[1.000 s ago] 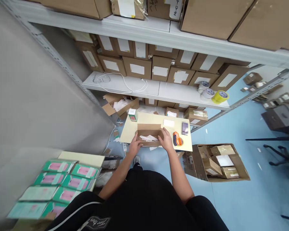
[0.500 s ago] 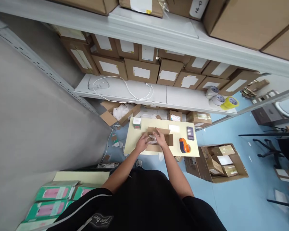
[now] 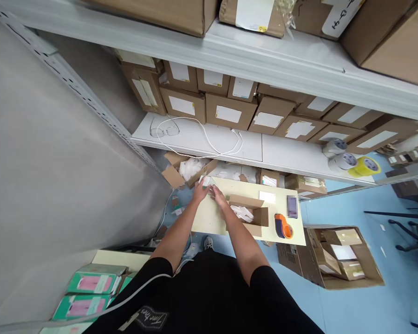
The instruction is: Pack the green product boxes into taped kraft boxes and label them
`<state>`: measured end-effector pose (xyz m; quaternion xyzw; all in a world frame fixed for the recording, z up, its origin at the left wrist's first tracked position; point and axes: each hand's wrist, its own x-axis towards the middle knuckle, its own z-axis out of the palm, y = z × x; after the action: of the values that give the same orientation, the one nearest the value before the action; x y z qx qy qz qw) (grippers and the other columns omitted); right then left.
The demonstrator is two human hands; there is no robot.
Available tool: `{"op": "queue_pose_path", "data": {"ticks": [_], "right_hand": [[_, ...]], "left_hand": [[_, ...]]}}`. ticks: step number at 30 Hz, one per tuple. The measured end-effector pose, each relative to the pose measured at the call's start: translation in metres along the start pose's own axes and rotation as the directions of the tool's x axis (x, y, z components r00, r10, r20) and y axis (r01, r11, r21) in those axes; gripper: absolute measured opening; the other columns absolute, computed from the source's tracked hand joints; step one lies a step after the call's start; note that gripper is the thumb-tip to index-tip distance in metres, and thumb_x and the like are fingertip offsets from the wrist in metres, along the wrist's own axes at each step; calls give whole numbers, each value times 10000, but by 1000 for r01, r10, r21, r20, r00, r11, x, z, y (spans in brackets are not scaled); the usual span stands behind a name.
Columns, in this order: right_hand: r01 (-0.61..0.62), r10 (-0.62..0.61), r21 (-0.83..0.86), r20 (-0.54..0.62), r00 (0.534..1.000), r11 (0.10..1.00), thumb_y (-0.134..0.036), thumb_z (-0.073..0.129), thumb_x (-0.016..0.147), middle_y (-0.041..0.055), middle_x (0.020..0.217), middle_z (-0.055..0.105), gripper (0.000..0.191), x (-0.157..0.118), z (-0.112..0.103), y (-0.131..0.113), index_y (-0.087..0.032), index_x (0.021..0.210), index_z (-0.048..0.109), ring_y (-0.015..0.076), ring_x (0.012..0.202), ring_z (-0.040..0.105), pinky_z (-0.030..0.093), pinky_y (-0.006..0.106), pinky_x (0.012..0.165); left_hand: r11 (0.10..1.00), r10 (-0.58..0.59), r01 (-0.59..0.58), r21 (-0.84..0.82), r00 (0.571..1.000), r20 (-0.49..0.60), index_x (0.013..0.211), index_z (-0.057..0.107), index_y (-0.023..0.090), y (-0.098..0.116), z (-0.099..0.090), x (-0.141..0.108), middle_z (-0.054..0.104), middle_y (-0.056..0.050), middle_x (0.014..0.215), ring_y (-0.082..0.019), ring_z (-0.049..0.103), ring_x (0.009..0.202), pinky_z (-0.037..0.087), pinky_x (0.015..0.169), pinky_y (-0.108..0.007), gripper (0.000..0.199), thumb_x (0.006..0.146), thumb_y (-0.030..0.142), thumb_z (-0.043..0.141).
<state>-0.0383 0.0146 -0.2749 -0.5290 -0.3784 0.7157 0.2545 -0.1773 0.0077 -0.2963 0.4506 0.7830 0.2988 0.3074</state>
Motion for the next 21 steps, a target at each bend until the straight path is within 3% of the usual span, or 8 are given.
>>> {"op": "queue_pose_path", "data": {"ticks": [6, 9, 12, 14, 17, 21], "right_hand": [[105, -107, -103, -22, 994, 989, -588, 590, 972, 79, 1560, 584, 594, -21, -26, -9, -312, 1498, 578, 269, 1385, 611, 486, 493, 1158], [208, -226, -204, -72, 971, 957, -633, 641, 908, 100, 1591, 547, 689, -34, -50, -10, -290, 1502, 577, 287, 1429, 563, 458, 503, 1182], [236, -298, -285, -201, 933, 929, -657, 654, 872, 126, 1616, 512, 782, -52, -73, -6, -241, 1527, 551, 295, 1471, 516, 386, 498, 1238], [219, -307, -312, -269, 913, 924, -658, 640, 880, 127, 1595, 537, 781, -69, -88, 0, -225, 1525, 555, 304, 1463, 525, 377, 488, 1245], [245, -365, -363, -308, 879, 899, -646, 567, 932, 133, 1507, 624, 709, -99, -114, 11, -195, 1479, 598, 321, 1403, 578, 427, 482, 1205], [217, -433, -475, -411, 803, 853, -619, 498, 967, 146, 1407, 692, 694, -138, -160, 29, -167, 1487, 578, 335, 1294, 649, 495, 496, 1128]], "left_hand": [[998, 58, -55, 32, 994, -93, 1558, 539, 168, 7, -20, -16, 575, -216, 1381, -368, 571, 1337, 438, 1155, -480, 620, 981, 386, 610], [991, 123, -131, -34, 975, -185, 1574, 520, 194, 11, -39, -40, 566, -201, 1391, -358, 556, 1351, 436, 1160, -480, 621, 1001, 427, 580], [974, 130, -170, -151, 961, -244, 1611, 466, 245, 15, -51, -70, 552, -167, 1454, -328, 528, 1397, 417, 1190, -456, 647, 1019, 491, 552], [949, 123, -172, -264, 973, -193, 1634, 423, 260, 20, -48, -90, 548, -139, 1508, -297, 513, 1431, 416, 1201, -419, 663, 1036, 532, 516], [908, 143, -122, -401, 989, 24, 1654, 380, 242, 29, -27, -116, 534, -110, 1583, -256, 519, 1450, 433, 1194, -370, 660, 1072, 551, 419], [933, 215, -134, -335, 952, 219, 1579, 504, 217, 44, 17, -137, 529, -94, 1607, -255, 461, 1510, 377, 1253, -393, 569, 1086, 472, 380]]}}
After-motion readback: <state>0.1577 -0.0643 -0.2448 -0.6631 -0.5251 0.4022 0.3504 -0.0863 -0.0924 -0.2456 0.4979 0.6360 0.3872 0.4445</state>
